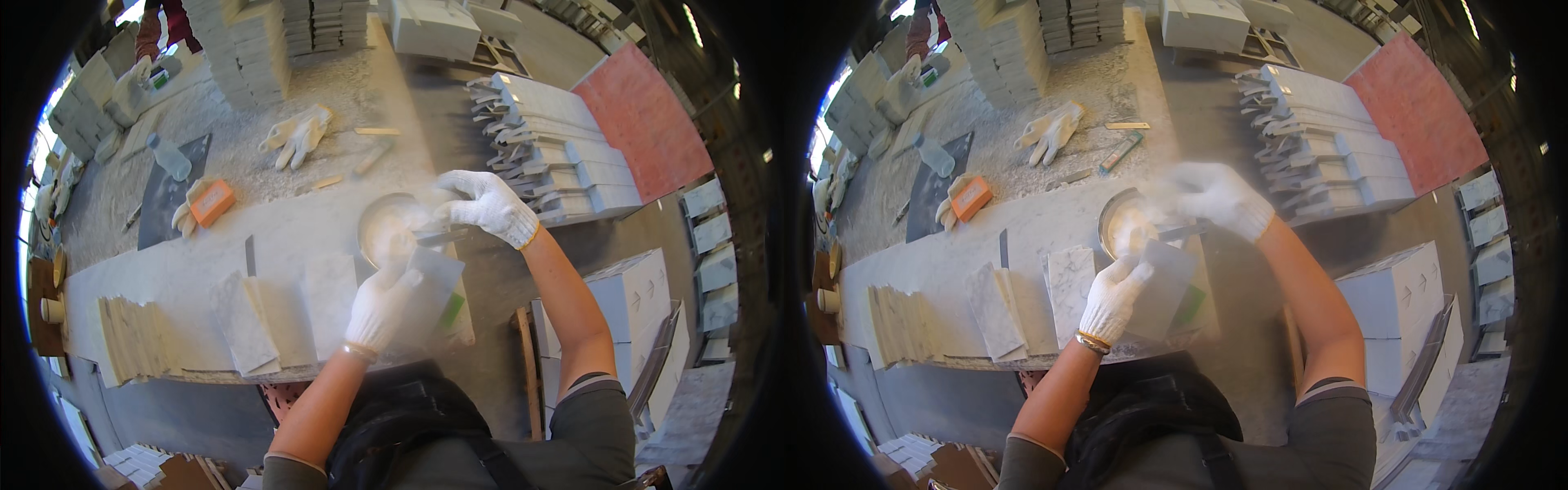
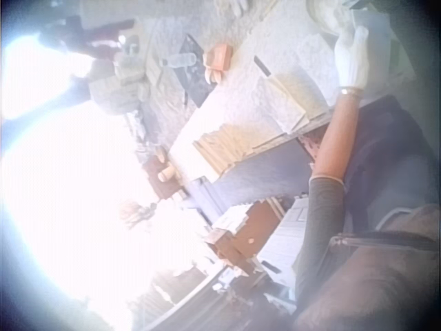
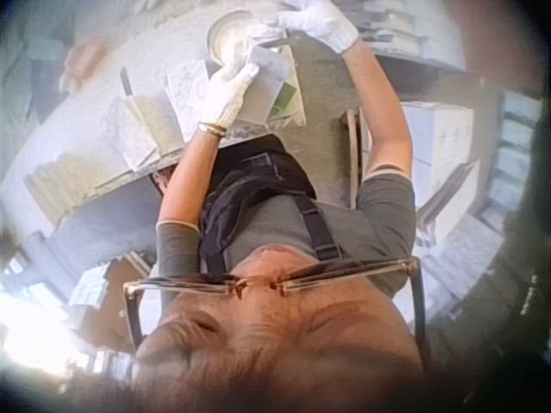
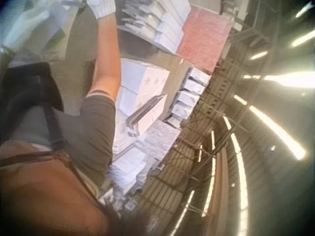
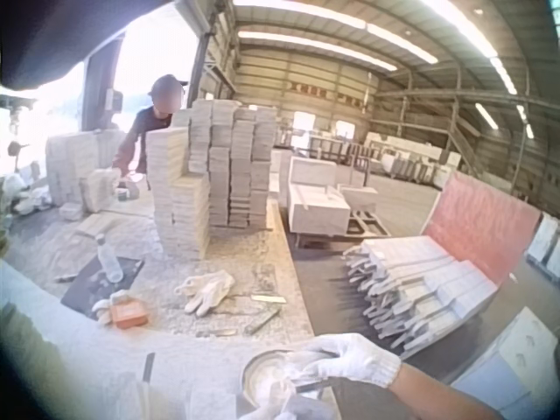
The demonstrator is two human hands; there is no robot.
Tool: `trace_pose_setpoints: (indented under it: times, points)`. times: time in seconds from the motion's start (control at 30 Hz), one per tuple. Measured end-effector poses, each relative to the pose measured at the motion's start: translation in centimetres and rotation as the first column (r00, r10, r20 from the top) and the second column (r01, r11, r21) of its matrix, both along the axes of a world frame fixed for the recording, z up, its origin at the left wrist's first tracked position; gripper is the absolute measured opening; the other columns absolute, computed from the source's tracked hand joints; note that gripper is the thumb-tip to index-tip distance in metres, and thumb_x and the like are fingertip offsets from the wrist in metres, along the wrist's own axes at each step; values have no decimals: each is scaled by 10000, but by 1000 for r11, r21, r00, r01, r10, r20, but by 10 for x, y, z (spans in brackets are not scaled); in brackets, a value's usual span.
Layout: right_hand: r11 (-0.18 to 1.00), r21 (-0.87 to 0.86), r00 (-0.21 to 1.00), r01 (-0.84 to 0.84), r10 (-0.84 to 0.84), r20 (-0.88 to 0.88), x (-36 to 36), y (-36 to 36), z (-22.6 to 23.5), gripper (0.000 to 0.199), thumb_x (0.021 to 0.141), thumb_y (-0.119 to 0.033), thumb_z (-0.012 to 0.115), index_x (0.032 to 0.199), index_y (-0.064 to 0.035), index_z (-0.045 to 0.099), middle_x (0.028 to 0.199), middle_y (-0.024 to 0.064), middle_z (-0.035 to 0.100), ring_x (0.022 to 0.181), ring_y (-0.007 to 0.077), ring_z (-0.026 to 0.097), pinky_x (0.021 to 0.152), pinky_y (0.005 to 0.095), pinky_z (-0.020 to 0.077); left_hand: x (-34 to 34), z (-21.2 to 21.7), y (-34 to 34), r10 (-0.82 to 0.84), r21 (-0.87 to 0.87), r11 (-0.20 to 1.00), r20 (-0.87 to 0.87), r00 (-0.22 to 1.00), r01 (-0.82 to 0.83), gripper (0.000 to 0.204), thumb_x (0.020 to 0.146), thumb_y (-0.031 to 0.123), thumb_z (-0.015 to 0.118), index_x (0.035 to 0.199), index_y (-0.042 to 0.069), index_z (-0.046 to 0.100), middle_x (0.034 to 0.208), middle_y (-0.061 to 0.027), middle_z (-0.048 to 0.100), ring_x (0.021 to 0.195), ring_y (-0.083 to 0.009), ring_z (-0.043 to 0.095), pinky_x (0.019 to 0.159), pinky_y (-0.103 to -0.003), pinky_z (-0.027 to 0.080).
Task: The person applies a white adhesive to the edges of rectangular tiles using a small metal spatula, then wipes the edges with a green sponge. They repeat this process on multiple tiles, handling them one at a time.
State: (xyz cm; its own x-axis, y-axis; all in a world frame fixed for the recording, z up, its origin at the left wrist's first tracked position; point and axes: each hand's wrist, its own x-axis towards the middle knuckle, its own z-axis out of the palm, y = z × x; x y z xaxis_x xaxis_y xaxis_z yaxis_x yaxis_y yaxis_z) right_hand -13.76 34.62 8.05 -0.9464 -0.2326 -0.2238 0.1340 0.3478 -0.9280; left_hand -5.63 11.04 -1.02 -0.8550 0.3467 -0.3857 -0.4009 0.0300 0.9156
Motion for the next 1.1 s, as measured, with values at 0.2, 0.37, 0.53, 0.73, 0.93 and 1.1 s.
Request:
trace_pose_setpoints:
  times: [0.2, 0.37, 0.53, 0.73, 0.93, 1.1]
  points:
    - [986, 140, 985, -92, 111, -133, -54, -50, -25, 431, 859, -116, 850, 1255, -7, 720, 1222, 112, 750, 1160, 201, 682, 1022, 335, 525, -1, -4, 0, 9, 15, 1000, 11, 1000, -9, 403, 1040, 261, 702, 1321, -28, 692, 1078, -6, 712, 947, -78, 599, 837, -263, 515]
    - [911, 165, 905, -378, 401, -139, -101, -83, -59, 359, 791, -16, 811, 1139, -91, 775, 1100, 77, 795, 1084, 183, 725, 952, 324, 560, -2, 1, -1, 11, 12, 1000, 55, 998, -11, 370, 1041, 259, 705, 1282, -22, 707, 1039, -1, 711, 907, -73, 598, 802, -256, 510]
    - [821, 323, 845, -470, 524, -103, -131, -108, -102, 387, 751, 31, 734, 1094, -135, 800, 1054, 65, 808, 1005, 198, 760, 898, 327, 586, -4, 4, -2, 16, 66, 997, 138, 990, -26, 369, 1030, 242, 710, 1289, -21, 701, 1080, -20, 722, 928, -91, 629, 814, -263, 525]
    - [821, 455, 828, -345, 494, -264, -122, -101, -103, 365, 808, -30, 691, 1135, -150, 797, 1109, 97, 799, 1031, 250, 757, 928, 359, 584, -1, 8, -6, -7, 130, 991, 113, 994, -8, 388, 968, 202, 732, 1273, -35, 693, 1099, -83, 750, 983, -139, 663, 896, -325, 547]
    - [849, 503, 720, 162, 246, -648, -43, -35, -24, 257, 945, -301, 648, 1092, -152, 798, 1058, 141, 768, 996, 373, 714, 864, 467, 566, 2, 13, -13, -38, 210, 978, 160, 986, 4, 424, 965, 174, 737, 1328, -32, 663, 1138, -73, 740, 981, -128, 657, 881, -307, 547]
    - [557, 821, 921, 129, 239, -307, 26, -1, -13, 257, 933, -422, 726, 1023, -196, 808, 980, 70, 745, 944, 298, 711, 802, 424, 577, 9, 21, -20, -99, 389, 921, 242, 965, -3, 507, 970, 70, 724, 1437, -76, 589, 1248, -87, 712, 1052, -139, 682, 908, -294, 562]
